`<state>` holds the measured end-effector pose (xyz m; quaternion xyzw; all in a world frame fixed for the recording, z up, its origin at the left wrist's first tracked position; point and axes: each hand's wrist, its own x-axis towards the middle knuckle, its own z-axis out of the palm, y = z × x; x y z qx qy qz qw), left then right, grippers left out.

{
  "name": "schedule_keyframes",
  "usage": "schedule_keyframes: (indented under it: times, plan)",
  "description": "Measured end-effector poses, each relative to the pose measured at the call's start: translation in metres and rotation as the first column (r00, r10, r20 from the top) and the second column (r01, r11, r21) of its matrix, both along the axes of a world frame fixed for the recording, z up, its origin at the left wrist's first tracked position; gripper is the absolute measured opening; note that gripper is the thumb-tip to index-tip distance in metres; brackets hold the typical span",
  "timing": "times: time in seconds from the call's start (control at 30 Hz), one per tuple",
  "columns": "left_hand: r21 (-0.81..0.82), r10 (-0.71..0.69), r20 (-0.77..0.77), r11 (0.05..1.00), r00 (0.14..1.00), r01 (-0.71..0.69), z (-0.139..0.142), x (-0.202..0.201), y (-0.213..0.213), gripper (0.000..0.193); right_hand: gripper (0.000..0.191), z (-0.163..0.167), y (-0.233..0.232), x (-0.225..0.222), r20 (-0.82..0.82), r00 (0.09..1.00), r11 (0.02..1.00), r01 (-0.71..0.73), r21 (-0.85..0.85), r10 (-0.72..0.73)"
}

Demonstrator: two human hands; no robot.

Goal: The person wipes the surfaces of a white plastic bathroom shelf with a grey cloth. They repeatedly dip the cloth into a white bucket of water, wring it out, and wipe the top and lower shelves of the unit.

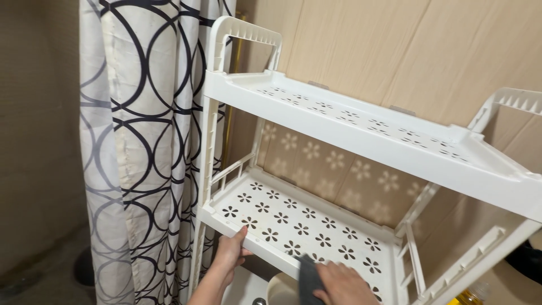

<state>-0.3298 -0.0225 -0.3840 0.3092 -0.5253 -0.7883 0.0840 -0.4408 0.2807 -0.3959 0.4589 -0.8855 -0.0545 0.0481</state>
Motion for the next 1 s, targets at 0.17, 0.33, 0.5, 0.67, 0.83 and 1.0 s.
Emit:
schedule_keyframes:
  times: [0.17, 0.33, 0.5, 0.67, 0.83, 1.0]
  plan:
    - [-0.024, 0.012, 0.004, 1.0, 1.0, -0.012, -0.004, -0.001, 0.002, 0.04, 0.059, -0.039, 0.007, -0.038, -0.185, 0.98, 0.99, 0.093, 0.105, -0.073]
    - [0.069, -0.023, -0.137, 0.997, 0.99, 0.032, -0.028, 0.006, -0.007, 0.045, 0.067, -0.019, -0.074, -0.022, -0.071, 0.997, 0.989, 0.038, 0.146, -0.028]
    - [0.154, 0.075, -0.174, 0.987, 0.982, -0.048, -0.039, 0.009, -0.025, 0.042, 0.048, 0.016, -0.169, 0.02, -0.139, 0.989, 0.998, -0.061, -0.033, 0.055]
    - [0.108, 0.186, -0.186, 0.98, 0.965, -0.168, -0.033, 0.016, -0.049, 0.058, 0.04, 0.028, -0.24, 0.031, -0.175, 0.975, 0.984, -0.152, -0.097, 0.134]
    - [-0.026, 0.257, -0.19, 0.964, 0.948, -0.266, -0.021, 0.018, -0.063, 0.062, 0.041, 0.029, -0.295, 0.032, -0.162, 0.984, 0.986, -0.093, -0.135, 0.07]
    - [-0.213, 0.289, -0.175, 0.922, 0.941, -0.322, -0.02, 0.009, -0.063, 0.059, 0.054, 0.043, -0.328, 0.037, 0.028, 0.997, 0.97, 0.079, -0.229, -0.075]
